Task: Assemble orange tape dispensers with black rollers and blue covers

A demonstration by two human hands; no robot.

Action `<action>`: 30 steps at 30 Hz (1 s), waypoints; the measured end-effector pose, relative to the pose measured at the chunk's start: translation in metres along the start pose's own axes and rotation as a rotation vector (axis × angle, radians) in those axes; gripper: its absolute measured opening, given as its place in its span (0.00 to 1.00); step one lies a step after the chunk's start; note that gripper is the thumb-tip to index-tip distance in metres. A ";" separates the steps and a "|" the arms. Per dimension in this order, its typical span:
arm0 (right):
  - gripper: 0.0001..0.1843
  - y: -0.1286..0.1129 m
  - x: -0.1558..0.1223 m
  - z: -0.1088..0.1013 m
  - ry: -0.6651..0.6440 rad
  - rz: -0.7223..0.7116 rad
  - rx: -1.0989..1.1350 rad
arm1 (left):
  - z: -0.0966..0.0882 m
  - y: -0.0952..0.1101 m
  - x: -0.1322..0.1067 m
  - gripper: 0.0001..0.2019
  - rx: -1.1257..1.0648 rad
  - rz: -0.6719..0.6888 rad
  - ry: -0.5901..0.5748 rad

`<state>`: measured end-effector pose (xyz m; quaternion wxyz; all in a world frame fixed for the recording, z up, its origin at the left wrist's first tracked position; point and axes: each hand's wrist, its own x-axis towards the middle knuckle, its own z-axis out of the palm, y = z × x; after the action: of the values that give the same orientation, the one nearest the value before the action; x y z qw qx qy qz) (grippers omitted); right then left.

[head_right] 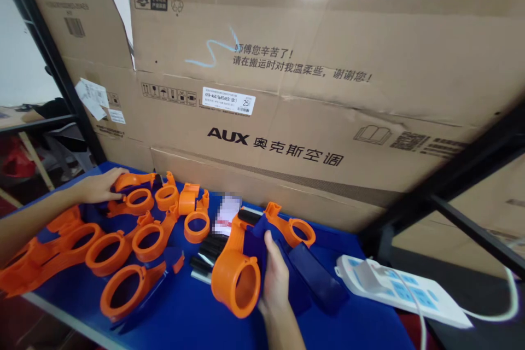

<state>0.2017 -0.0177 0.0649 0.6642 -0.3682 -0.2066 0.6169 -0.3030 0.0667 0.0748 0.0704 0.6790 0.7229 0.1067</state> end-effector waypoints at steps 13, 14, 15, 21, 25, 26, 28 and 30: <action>0.24 -0.001 -0.002 -0.006 -0.010 -0.040 -0.089 | 0.010 -0.023 0.024 0.46 0.157 -0.044 0.008; 0.23 0.000 -0.001 -0.007 -0.021 -0.044 -0.100 | 0.009 -0.023 0.022 0.46 0.162 -0.043 0.014; 0.23 0.000 -0.001 -0.008 -0.033 -0.046 -0.109 | 0.008 -0.022 0.021 0.46 0.167 -0.042 0.021; 0.23 0.000 0.000 -0.006 -0.031 -0.039 -0.101 | -0.002 -0.017 0.018 0.41 0.192 0.006 0.058; 0.23 -0.001 -0.001 -0.003 -0.011 -0.030 -0.094 | -0.011 -0.012 0.015 0.40 0.195 0.055 0.068; 0.23 -0.002 -0.002 -0.002 -0.011 -0.023 -0.086 | -0.013 -0.011 0.012 0.40 0.193 0.068 0.070; 0.23 -0.003 -0.004 0.002 -0.025 0.001 -0.060 | -0.018 -0.007 0.005 0.39 0.182 0.096 0.077; 0.24 -0.004 -0.006 0.006 -0.052 0.027 -0.030 | -0.025 -0.005 -0.004 0.36 0.164 0.129 0.094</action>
<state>0.1991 -0.0220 0.0725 0.6446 -0.3647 -0.2280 0.6321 -0.3136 0.0606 0.0980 -0.0263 0.7217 0.6867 0.0832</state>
